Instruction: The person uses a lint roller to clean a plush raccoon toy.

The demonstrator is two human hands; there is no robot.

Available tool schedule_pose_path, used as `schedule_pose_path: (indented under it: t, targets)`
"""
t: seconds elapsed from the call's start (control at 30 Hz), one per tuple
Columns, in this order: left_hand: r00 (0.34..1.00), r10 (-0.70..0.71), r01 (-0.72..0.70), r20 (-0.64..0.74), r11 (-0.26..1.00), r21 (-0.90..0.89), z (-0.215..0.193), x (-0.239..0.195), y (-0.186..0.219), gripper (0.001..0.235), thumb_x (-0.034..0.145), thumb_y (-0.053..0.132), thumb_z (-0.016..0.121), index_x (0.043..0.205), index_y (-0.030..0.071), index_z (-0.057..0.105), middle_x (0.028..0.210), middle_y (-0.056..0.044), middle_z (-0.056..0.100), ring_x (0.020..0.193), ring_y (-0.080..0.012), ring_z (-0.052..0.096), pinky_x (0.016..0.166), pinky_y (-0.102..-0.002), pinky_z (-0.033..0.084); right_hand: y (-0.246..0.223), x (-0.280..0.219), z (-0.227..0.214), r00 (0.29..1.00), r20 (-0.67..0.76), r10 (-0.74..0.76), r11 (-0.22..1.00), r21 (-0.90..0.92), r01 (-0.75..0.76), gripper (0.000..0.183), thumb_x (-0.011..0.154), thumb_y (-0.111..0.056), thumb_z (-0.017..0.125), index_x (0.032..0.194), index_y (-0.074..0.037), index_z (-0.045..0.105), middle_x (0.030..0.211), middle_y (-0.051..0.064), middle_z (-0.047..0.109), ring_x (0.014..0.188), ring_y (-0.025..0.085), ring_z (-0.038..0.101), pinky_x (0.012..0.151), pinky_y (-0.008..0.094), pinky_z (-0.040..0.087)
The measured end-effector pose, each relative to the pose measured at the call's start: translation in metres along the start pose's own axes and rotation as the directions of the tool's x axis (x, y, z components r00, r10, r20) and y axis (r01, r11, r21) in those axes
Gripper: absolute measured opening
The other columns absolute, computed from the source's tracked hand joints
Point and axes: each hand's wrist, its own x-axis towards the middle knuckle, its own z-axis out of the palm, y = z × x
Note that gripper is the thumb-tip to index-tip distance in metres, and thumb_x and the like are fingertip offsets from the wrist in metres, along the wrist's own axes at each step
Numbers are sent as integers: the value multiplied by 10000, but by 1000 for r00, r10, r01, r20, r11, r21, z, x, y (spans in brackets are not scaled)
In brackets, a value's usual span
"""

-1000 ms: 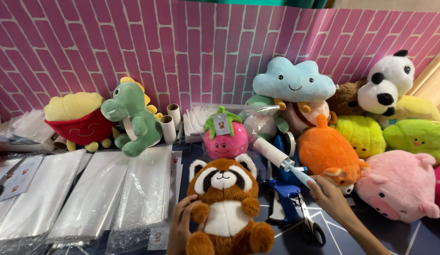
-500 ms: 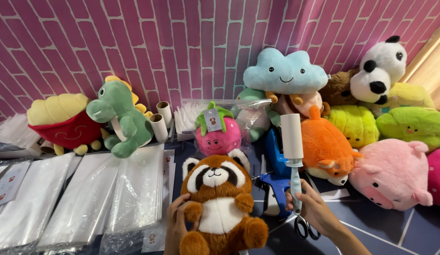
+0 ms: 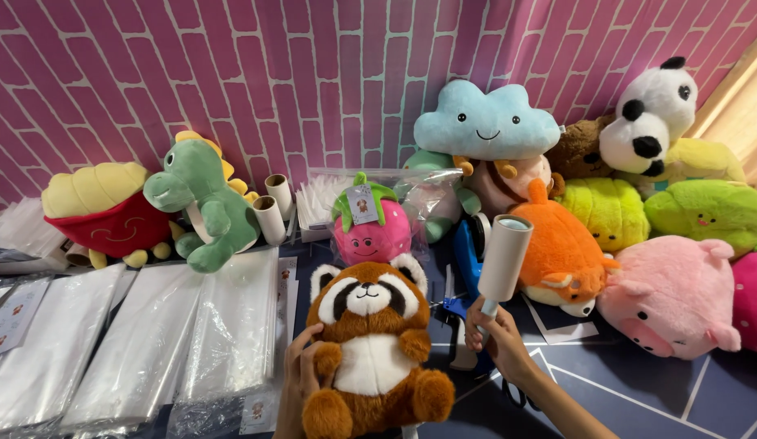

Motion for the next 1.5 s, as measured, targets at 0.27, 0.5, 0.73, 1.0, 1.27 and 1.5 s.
schedule_pose_path:
  t: [0.27, 0.5, 0.73, 1.0, 1.27, 1.5]
  targets:
    - [998, -25, 32, 59, 993, -117, -28, 17, 27, 534, 743, 158, 838, 1225, 118, 612, 1436, -108, 538, 1312, -267, 565, 1168, -431, 471, -1, -10, 0, 998, -64, 6, 901, -434, -34, 173, 857, -83, 678, 996, 19, 699, 641, 78, 618, 520, 141, 535, 471, 275, 442]
    - [982, -102, 139, 162, 961, -237, -57, 38, 43, 503, 725, 108, 816, 1201, 116, 654, 1477, -100, 586, 1359, -293, 574, 1167, -442, 457, -7, -21, 19, 996, -94, 2, 731, -679, -65, 519, 884, -390, 575, 1237, -36, 714, 594, 53, 653, 524, 146, 547, 491, 283, 398]
    - [719, -464, 684, 517, 608, -405, -93, 70, 46, 302, 780, 172, 785, 1076, 113, 776, 1476, -1, 636, 1379, -228, 586, 1173, -481, 490, -3, -37, 53, 998, 10, 69, 657, -753, -38, 337, 917, -251, 523, 1116, -58, 716, 622, 28, 724, 502, 132, 544, 503, 296, 388]
    - [778, -248, 515, 578, 779, -359, -112, 84, 81, 876, 763, 768, 479, 1343, 130, 637, 1626, -86, 409, 1530, -339, 323, 1149, -633, 274, 7, -34, 42, 984, -172, 39, 676, -721, -152, 386, 937, -296, 547, 1183, -64, 734, 601, 33, 698, 515, 123, 570, 503, 258, 418]
    - [865, 280, -298, 416, 954, -23, -99, 78, 135, 682, 922, 653, 619, 1432, 205, 551, 1521, -107, 493, 1404, -310, 450, 1125, -546, 329, -2, -43, 54, 1000, -6, -5, 503, -864, -3, 286, 924, -319, 555, 1073, -107, 676, 618, 32, 733, 494, 141, 609, 510, 293, 458]
    - [778, 372, -317, 507, 928, -194, -88, 76, 143, 556, 792, 293, 815, 1308, 179, 643, 1513, -103, 503, 1341, -305, 523, 1055, -611, 375, 3, -40, 48, 988, -152, -3, 602, -790, -119, 307, 932, -282, 556, 1091, -77, 722, 586, 31, 722, 482, 131, 580, 489, 269, 432]
